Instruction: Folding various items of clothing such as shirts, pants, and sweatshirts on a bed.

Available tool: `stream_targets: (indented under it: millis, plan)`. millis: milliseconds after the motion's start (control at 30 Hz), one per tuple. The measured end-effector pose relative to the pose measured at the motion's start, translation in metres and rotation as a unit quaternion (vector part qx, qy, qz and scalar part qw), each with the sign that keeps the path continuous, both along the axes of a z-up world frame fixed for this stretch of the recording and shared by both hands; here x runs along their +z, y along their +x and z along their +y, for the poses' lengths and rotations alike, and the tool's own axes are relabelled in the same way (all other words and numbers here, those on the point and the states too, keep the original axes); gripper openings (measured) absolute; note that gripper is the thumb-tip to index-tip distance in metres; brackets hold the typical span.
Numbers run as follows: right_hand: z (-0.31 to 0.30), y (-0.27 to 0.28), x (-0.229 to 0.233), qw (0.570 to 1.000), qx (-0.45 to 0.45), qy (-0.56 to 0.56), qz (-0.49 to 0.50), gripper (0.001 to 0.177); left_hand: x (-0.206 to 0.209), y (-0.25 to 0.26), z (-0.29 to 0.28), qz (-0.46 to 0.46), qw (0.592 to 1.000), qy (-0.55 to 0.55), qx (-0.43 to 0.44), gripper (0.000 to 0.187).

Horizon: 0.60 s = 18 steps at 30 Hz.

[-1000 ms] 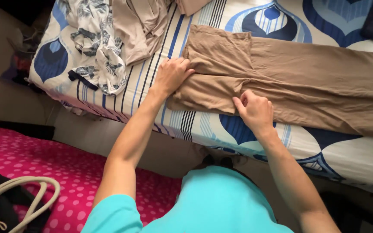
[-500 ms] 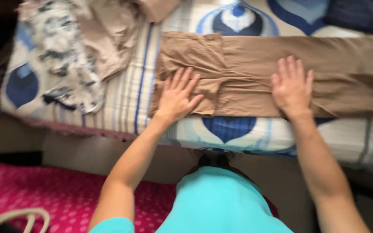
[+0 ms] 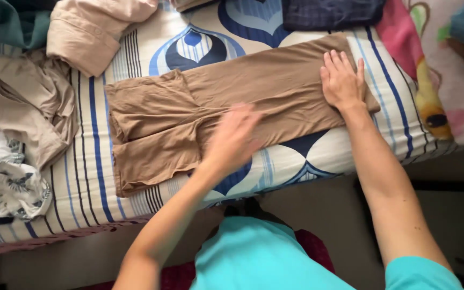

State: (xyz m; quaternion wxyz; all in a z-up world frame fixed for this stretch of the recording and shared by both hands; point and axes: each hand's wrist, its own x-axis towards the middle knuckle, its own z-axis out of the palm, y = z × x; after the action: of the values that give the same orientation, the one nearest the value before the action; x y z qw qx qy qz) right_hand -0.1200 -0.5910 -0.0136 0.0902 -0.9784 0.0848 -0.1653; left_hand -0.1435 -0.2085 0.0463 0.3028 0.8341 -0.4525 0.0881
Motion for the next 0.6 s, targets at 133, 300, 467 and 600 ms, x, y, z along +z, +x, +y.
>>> stream_targets:
  millis: [133,300,467,600]
  plan:
    - [-0.019,-0.021,0.020,0.998,0.019,0.008,-0.052,0.050,-0.017,0.007,-0.125,-0.011,0.994,0.092,-0.066,0.085]
    - [-0.046,-0.081,0.030,0.953,-0.048,0.179,-0.240,0.040,-0.034,0.001,-0.236,0.025,0.986,0.162,-0.034,0.090]
    - [-0.064,-0.114,0.004,0.916,-0.091,0.298,-0.252,0.041,-0.052,-0.003,-0.302,0.031,0.995,0.057,0.071,0.083]
    - [-0.067,-0.105,-0.029,0.850,-0.081,0.469,-0.226,0.044,-0.082,-0.008,-0.327,0.090,0.979,-0.090,0.161,0.073]
